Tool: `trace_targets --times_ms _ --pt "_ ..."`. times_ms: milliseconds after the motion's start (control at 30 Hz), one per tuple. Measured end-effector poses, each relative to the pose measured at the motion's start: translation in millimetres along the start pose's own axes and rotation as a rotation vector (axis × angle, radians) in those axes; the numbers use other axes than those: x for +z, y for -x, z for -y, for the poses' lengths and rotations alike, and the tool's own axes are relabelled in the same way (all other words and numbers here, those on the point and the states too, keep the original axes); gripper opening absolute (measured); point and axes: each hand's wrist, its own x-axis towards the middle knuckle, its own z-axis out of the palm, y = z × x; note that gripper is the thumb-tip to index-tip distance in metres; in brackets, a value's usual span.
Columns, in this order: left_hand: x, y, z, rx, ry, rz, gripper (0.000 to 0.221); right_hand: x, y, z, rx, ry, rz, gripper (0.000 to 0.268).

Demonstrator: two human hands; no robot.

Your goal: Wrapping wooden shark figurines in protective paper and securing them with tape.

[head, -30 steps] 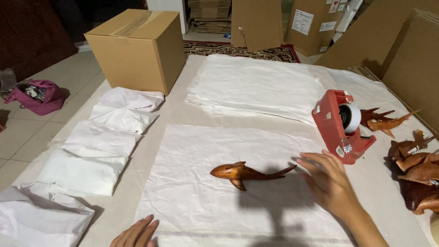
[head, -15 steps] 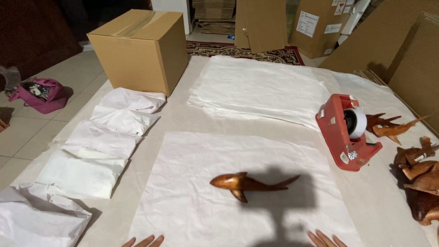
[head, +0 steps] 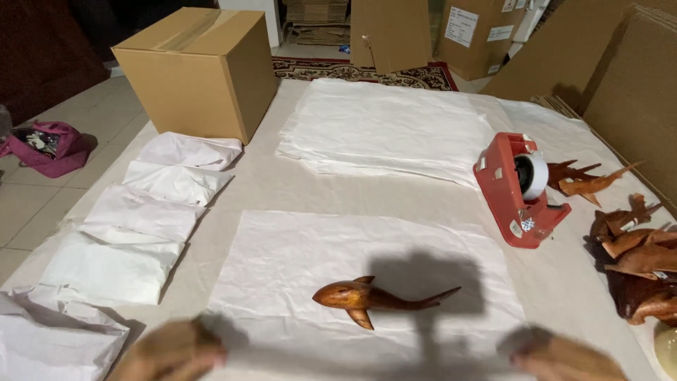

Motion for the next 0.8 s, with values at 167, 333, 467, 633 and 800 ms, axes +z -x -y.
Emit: trace_targets --times_ms 167,333,467,633,800 --pt "-9.8 -30.1 35.7 -0.543 0.142 -0.068 0.019 -39.3 -44.2 -33.5 -0.142 -0.625 -0.528 0.026" --pt "-9.3 -91.1 40.9 -0.903 0.155 -0.111 0.024 -69.0 -94.7 -22.1 0.094 -0.876 -0.347 0.025" --pt "9.7 -110.6 61.8 -1.042 0.34 -0.175 0.027 -57.0 -116.3 -18.9 0.164 -1.073 -0.232 0.022" --pt "17.9 -110.7 73.7 -1.104 0.33 -0.048 0.022 -38.9 -124.1 -32.7 0.168 -1.196 -0.087 0.013" --pt "9.5 -123.6 60.8 -0.971 -0.476 0.127 0.047 -44.9 -124.6 -26.1 0.162 -1.242 -0.011 0.008"
